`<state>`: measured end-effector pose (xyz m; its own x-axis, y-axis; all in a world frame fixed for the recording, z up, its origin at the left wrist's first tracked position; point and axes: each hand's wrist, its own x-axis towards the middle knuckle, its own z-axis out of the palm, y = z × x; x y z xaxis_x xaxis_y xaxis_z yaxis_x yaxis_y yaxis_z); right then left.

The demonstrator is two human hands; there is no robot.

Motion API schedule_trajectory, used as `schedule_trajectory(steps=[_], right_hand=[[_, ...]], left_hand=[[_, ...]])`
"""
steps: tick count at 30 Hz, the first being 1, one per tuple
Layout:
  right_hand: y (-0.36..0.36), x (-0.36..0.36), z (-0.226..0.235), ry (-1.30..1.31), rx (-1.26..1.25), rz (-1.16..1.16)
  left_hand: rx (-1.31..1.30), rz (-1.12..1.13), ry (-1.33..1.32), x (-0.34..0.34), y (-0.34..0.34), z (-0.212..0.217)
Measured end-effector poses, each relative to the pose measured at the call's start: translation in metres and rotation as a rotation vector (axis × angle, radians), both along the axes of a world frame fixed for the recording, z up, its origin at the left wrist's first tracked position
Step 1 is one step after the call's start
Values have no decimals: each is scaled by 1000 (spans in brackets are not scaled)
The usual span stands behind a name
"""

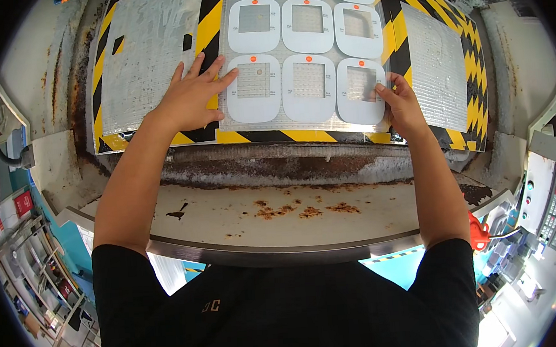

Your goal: Loading and unloading components into various manufacturing machines on a production floor.

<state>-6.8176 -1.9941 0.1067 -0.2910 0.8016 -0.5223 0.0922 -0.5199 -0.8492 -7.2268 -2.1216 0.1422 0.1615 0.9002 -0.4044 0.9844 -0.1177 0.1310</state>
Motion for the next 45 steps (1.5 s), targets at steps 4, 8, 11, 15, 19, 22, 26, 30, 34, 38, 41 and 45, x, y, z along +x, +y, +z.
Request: schedule_trajectory(steps=[4, 8, 11, 15, 19, 22, 26, 30, 34, 38, 41, 45], right_hand=[[-1, -2, 1, -4, -6, -18], [1, 0, -1, 8, -2, -13], [2, 2, -2, -5, -14, 0], [2, 1, -4, -4, -16, -11], [4, 4, -5, 9, -19, -6], [2, 2, -2, 16, -23, -13], [2, 1, -1, 1, -23, -8], [1, 0, 0, -5, -13, -17], [2, 1, -2, -12, -15, -4], [2, 0, -1, -19, -17, -4], [2, 0, -1, -3, -17, -7], [2, 3, -2, 8, -11, 2]], left_hand=[[-6, -8, 15, 0, 0, 0], [-7, -4, 18, -1, 1, 1], [-5, -4, 17, -1, 1, 2], [-15, -2, 19, -1, 1, 2], [-24, 0, 22, 0, 3, 3], [-32, -3, 31, 0, 3, 3], [-34, 1, 30, 0, 2, 2], [-43, -3, 32, 0, 3, 3], [-43, 1, 31, 0, 3, 3], [-79, 15, 23, 0, 4, 5], [-76, 13, 23, 0, 4, 4], [-37, 1, 29, 1, 3, 4]])
